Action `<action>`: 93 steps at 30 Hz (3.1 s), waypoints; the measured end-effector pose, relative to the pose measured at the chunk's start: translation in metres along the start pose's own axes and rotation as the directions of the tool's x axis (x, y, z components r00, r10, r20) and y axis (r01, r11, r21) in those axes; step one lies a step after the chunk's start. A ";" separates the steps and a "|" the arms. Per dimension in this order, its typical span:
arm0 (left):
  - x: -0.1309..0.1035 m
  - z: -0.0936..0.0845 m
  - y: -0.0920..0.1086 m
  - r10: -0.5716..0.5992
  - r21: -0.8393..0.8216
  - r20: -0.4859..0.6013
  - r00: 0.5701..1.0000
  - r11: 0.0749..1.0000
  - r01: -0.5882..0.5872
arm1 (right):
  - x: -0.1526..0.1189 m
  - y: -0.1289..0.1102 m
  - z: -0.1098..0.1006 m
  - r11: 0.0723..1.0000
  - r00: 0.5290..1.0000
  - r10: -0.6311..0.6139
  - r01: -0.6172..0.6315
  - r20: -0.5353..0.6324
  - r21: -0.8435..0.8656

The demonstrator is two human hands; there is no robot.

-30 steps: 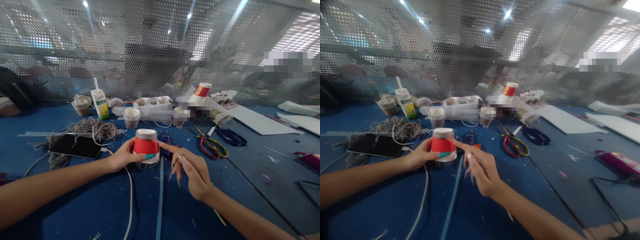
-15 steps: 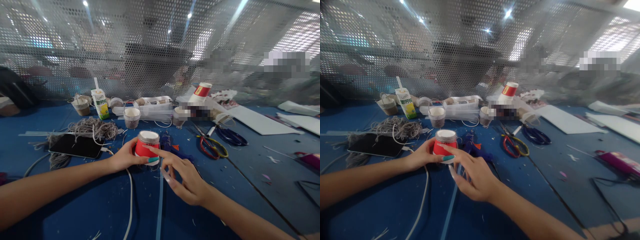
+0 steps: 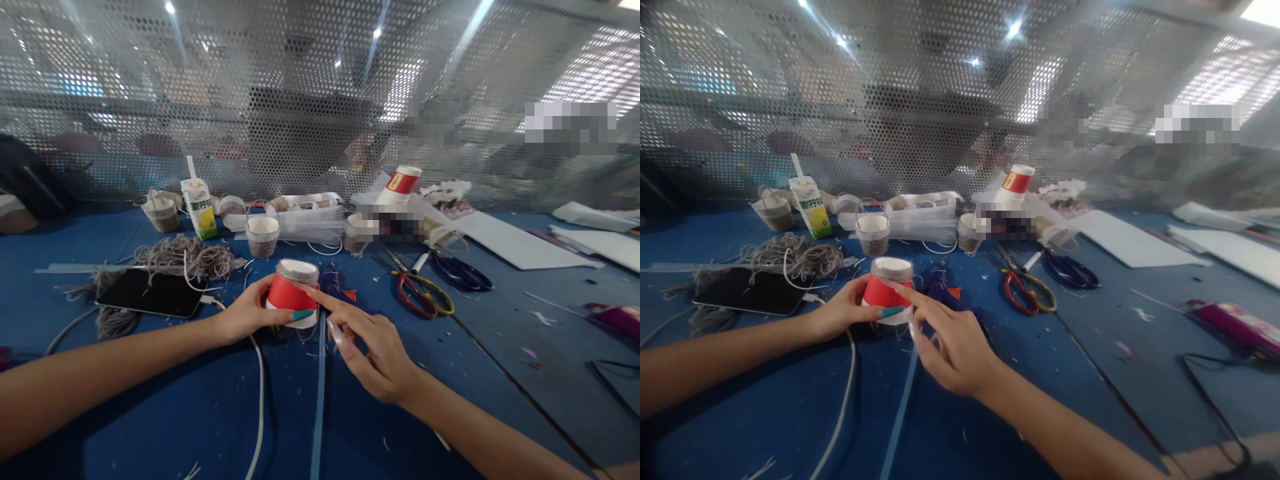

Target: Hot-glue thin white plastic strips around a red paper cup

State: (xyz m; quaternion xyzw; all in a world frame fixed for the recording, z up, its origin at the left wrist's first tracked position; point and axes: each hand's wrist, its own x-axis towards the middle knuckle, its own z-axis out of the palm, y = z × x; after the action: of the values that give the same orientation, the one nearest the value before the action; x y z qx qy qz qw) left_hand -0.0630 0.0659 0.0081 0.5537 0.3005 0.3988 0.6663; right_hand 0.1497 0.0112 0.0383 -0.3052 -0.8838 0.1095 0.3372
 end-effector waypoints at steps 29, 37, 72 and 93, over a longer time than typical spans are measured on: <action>-0.002 -0.009 -0.002 0.046 -0.293 0.200 0.979 0.956 0.015 | 0.000 -0.003 -0.001 0.995 0.999 -0.026 0.030 -0.041 0.097; -0.003 -0.007 0.003 -0.002 -0.237 0.207 0.978 0.970 0.052 | -0.001 -0.004 0.000 0.992 1.000 -0.021 0.021 0.002 0.121; -0.001 -0.006 0.003 -0.013 -0.229 0.185 0.983 0.972 0.056 | 0.002 -0.011 -0.003 0.956 0.997 0.080 -0.079 0.009 0.283; 0.001 -0.009 0.003 -0.031 -0.285 0.202 0.979 0.955 0.089 | 0.008 0.003 0.000 0.741 0.710 0.579 -0.253 -0.400 0.623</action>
State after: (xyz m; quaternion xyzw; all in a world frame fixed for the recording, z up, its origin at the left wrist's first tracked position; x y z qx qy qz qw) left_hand -0.0707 0.0715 0.0096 0.4764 0.1880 0.3620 0.7789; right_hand 0.1471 0.0186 0.0413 -0.4186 -0.5784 0.3257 0.6198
